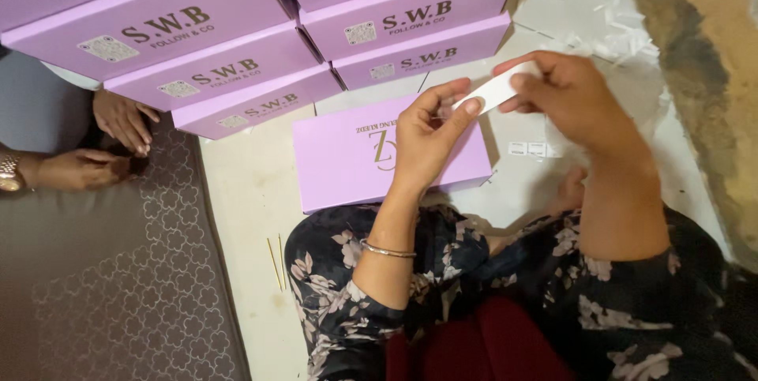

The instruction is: The person sits on the floor and applies small white labels to the sides of light purple shoe boxes. They peel the backing from each label, align it on the box, and press it down. The person handles several boxes one at a time, placing each labeled box aside.

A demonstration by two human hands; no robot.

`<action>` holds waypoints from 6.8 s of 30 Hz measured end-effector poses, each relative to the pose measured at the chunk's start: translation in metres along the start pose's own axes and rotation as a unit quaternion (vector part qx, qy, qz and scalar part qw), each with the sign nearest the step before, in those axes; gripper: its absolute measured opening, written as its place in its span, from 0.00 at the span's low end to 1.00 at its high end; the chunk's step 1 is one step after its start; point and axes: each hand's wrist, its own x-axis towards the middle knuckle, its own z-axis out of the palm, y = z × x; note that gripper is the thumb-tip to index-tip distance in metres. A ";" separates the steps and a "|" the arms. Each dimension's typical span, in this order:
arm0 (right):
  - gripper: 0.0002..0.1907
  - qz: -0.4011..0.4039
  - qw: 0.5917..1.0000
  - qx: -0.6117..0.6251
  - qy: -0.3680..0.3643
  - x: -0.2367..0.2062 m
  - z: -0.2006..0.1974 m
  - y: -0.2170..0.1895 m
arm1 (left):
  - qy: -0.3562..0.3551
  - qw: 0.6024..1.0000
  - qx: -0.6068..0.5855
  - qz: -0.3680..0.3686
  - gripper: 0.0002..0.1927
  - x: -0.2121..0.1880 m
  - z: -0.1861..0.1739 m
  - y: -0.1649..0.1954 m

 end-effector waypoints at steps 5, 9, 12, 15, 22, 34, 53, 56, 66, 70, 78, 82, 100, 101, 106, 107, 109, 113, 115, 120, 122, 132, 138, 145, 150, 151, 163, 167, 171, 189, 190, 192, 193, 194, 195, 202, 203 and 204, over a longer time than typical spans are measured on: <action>0.15 -0.033 0.998 0.010 -0.047 -0.005 0.024 -0.014 | 0.021 0.995 -0.095 0.017 0.10 -0.006 -0.013 0.002; 0.12 -0.019 1.000 0.001 -0.019 -0.013 0.027 -0.014 | -0.001 0.990 -0.141 -0.010 0.10 -0.012 -0.028 0.004; 0.08 -0.072 0.997 0.026 -0.011 -0.015 0.029 -0.013 | -0.012 0.981 -0.179 -0.077 0.13 -0.012 -0.036 0.003; 0.08 -0.133 0.989 0.062 -0.002 -0.015 0.030 -0.014 | -0.025 0.965 -0.225 -0.131 0.14 -0.011 -0.042 0.004; 0.12 -0.158 0.987 0.015 -0.002 -0.018 0.029 -0.012 | -0.019 0.961 -0.267 -0.068 0.11 -0.016 -0.043 0.010; 0.36 -0.139 0.986 0.084 -0.041 -0.024 0.044 -0.032 | 0.048 0.986 -0.145 0.062 0.10 -0.030 -0.034 0.011; 0.31 -0.141 0.984 0.111 -0.002 -0.026 0.063 -0.015 | -0.059 0.947 -0.304 -0.085 0.16 -0.030 -0.034 0.016; 0.35 -0.123 0.979 0.146 0.067 -0.026 0.064 -0.017 | -0.025 0.960 -0.276 -0.034 0.16 -0.031 -0.032 0.012; 0.08 -0.046 0.983 0.168 0.056 -0.019 0.059 -0.019 | 0.033 0.990 -0.084 0.110 0.20 -0.036 -0.020 0.016; 0.08 -0.069 0.996 0.033 0.050 -0.025 0.063 -0.014 | -0.030 0.991 -0.090 0.097 0.24 -0.035 -0.023 0.023; 0.12 -0.120 0.978 -0.161 -0.050 -0.028 0.063 -0.017 | 0.028 0.988 -0.135 0.063 0.10 -0.031 -0.029 0.011; 0.15 -0.112 0.986 -0.118 -0.034 -0.024 0.061 -0.016 | 0.077 0.973 -0.217 0.012 0.08 -0.030 -0.031 0.006; 0.06 -0.198 0.979 -0.048 -0.029 -0.029 0.060 -0.030 | -0.048 0.921 -0.386 -0.023 0.04 -0.042 -0.039 0.019; 0.07 -0.203 0.977 -0.053 -0.032 -0.030 0.060 -0.031 | -0.032 0.952 -0.303 0.008 0.01 -0.043 -0.037 0.022; 0.06 -0.214 0.971 -0.102 -0.018 -0.035 0.061 -0.033 | 0.028 0.993 -0.033 0.108 0.08 -0.048 -0.027 0.035; 0.06 -0.214 0.971 -0.108 -0.013 -0.035 0.061 -0.033 | 0.036 0.991 -0.003 0.125 0.08 -0.048 -0.027 0.036; 0.07 -0.230 0.967 -0.110 -0.011 -0.035 0.061 -0.033 | 0.040 0.984 0.040 0.166 0.07 -0.047 -0.027 0.039; 0.08 -0.276 0.941 -0.195 0.006 -0.034 0.060 -0.034 | 0.041 0.979 0.075 0.185 0.05 -0.046 -0.027 0.040; 0.08 -0.283 0.934 -0.218 0.015 -0.034 0.060 -0.034 | 0.035 0.983 0.072 0.167 0.05 -0.047 -0.027 0.038; 0.09 -0.294 0.924 -0.246 0.009 -0.035 0.061 -0.035 | 0.001 0.997 -0.024 0.073 0.02 -0.047 -0.028 0.031; 0.09 -0.284 0.929 -0.239 0.008 -0.035 0.062 -0.036 | -0.014 0.997 -0.055 0.052 0.00 -0.046 -0.029 0.027; 0.09 -0.259 0.937 -0.234 -0.017 -0.034 0.057 -0.032 | -0.085 0.991 -0.096 0.028 0.05 -0.044 -0.032 0.019; 0.09 -0.224 0.958 -0.172 -0.058 -0.033 0.053 -0.028 | -0.105 0.989 -0.093 0.038 0.06 -0.042 -0.033 0.017; 0.07 -0.221 0.972 -0.044 -0.070 -0.030 0.051 -0.028 | -0.038 0.999 -0.022 0.025 0.04 -0.040 -0.028 0.019; 0.06 -0.204 0.975 -0.080 -0.046 -0.032 0.051 -0.025 | 0.050 0.985 0.150 0.072 0.09 -0.039 -0.023 0.025; 0.07 -0.191 0.976 -0.096 -0.036 -0.032 0.050 -0.025 | 0.067 0.976 0.183 0.099 0.10 -0.038 -0.022 0.027; 0.05 -0.221 0.956 -0.190 -0.034 -0.034 0.064 -0.015 | 0.059 0.901 0.366 0.225 0.20 -0.038 -0.023 0.032; 0.03 -0.218 0.962 -0.165 -0.024 -0.033 0.062 -0.010 | 0.011 0.938 0.275 0.212 0.19 -0.039 -0.027 0.037; 0.02 -0.192 0.972 -0.137 0.011 -0.030 0.058 -0.010 | 0.004 0.974 0.145 0.171 0.13 -0.040 -0.031 0.038; 0.04 -0.242 0.951 -0.188 0.039 -0.033 0.065 -0.021 | 0.034 0.980 0.124 0.149 0.03 -0.034 -0.027 0.033; 0.04 -0.251 0.947 -0.196 0.031 -0.034 0.065 -0.021 | 0.047 0.976 0.147 0.152 0.03 -0.034 -0.027 0.033; 0.04 -0.255 0.944 -0.207 0.035 -0.034 0.064 -0.020 | 0.036 0.976 0.131 0.170 0.03 -0.036 -0.025 0.032; 0.04 -0.246 0.945 -0.209 0.049 -0.035 0.063 -0.020 | 0.029 0.980 0.112 0.163 0.04 -0.037 -0.024 0.032; 0.04 -0.248 0.945 -0.208 0.048 -0.034 0.062 -0.019 | 0.022 0.983 0.094 0.155 0.04 -0.038 -0.024 0.032; 0.04 -0.251 0.945 -0.207 0.047 -0.035 0.061 -0.019 | 0.015 0.988 0.065 0.136 0.04 -0.039 -0.025 0.031; 0.05 -0.265 0.931 -0.247 0.050 -0.031 0.062 -0.020 | 0.000 0.993 -0.021 0.115 0.03 -0.041 -0.024 0.018; 0.05 -0.251 0.943 -0.213 0.047 -0.029 0.061 -0.021 | -0.005 0.993 -0.061 0.104 0.03 -0.042 -0.025 0.016; 0.05 -0.237 0.954 -0.179 0.045 -0.027 0.061 -0.022 | 0.004 0.991 -0.101 0.086 0.03 -0.042 -0.023 0.013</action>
